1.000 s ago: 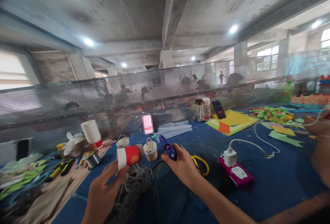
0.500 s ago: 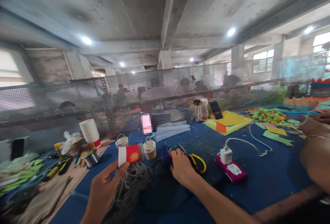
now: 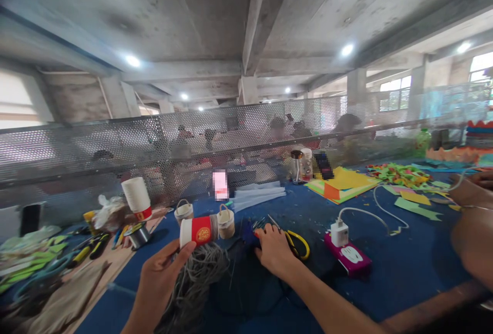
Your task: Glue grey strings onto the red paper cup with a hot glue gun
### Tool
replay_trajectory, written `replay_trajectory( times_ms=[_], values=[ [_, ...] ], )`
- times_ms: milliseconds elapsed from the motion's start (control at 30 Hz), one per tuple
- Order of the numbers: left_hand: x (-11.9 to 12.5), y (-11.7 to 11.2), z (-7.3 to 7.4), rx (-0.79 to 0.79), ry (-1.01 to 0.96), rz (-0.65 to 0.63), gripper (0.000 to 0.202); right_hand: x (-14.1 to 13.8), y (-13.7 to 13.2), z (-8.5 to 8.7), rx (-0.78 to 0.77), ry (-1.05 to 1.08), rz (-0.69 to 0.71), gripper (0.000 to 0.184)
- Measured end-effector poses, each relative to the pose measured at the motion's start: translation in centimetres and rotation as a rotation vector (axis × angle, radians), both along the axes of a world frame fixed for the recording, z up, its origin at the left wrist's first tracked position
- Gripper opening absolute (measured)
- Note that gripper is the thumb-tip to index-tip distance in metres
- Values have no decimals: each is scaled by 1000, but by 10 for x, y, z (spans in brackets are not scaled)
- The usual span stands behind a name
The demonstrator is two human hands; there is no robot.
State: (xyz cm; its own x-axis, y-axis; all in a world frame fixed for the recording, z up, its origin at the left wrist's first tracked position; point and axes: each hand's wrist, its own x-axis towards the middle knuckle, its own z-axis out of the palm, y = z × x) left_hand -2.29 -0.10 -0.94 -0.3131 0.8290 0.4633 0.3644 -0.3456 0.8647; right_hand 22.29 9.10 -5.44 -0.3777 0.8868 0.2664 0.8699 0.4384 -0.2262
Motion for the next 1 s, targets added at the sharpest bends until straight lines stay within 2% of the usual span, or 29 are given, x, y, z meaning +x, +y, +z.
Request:
replay_trajectory(
  times_ms=[133,200,267,300,367,433,500,533,600,800,1000],
  values=[
    [1,-2,4,-33,-70,-46,47,1,-5,10,65,71,-46,41],
    [1,-2,6,-47,-126,-81,48,-1,-9,18,120,239,-37,32],
    [2,-1,7,-47,-164,-95,47,-7,-15,27,66,496,87,24],
    [2,-1,7,-45,-174,-94,46,-11,-20,31,-36,637,199,23],
    [2,0,6,-45,-191,-89,45,-22,-29,35,-354,867,427,26],
    [1,1,3,-51,-209,-96,45,-33,-38,35,-661,1050,584,38],
    [0,2,0,-55,-220,-104,45,-41,-45,31,-845,1153,675,47],
    [-1,3,-1,-53,-219,-103,45,-44,-46,30,-878,1169,698,47],
    [-2,3,-2,-47,-211,-95,44,-45,-47,28,-858,1169,673,41],
    [-3,2,0,-71,-153,-45,46,-36,-41,38,-618,1050,431,19],
    [2,-3,3,-97,19,-30,44,-27,-48,50,-263,971,383,8]
  ],
)
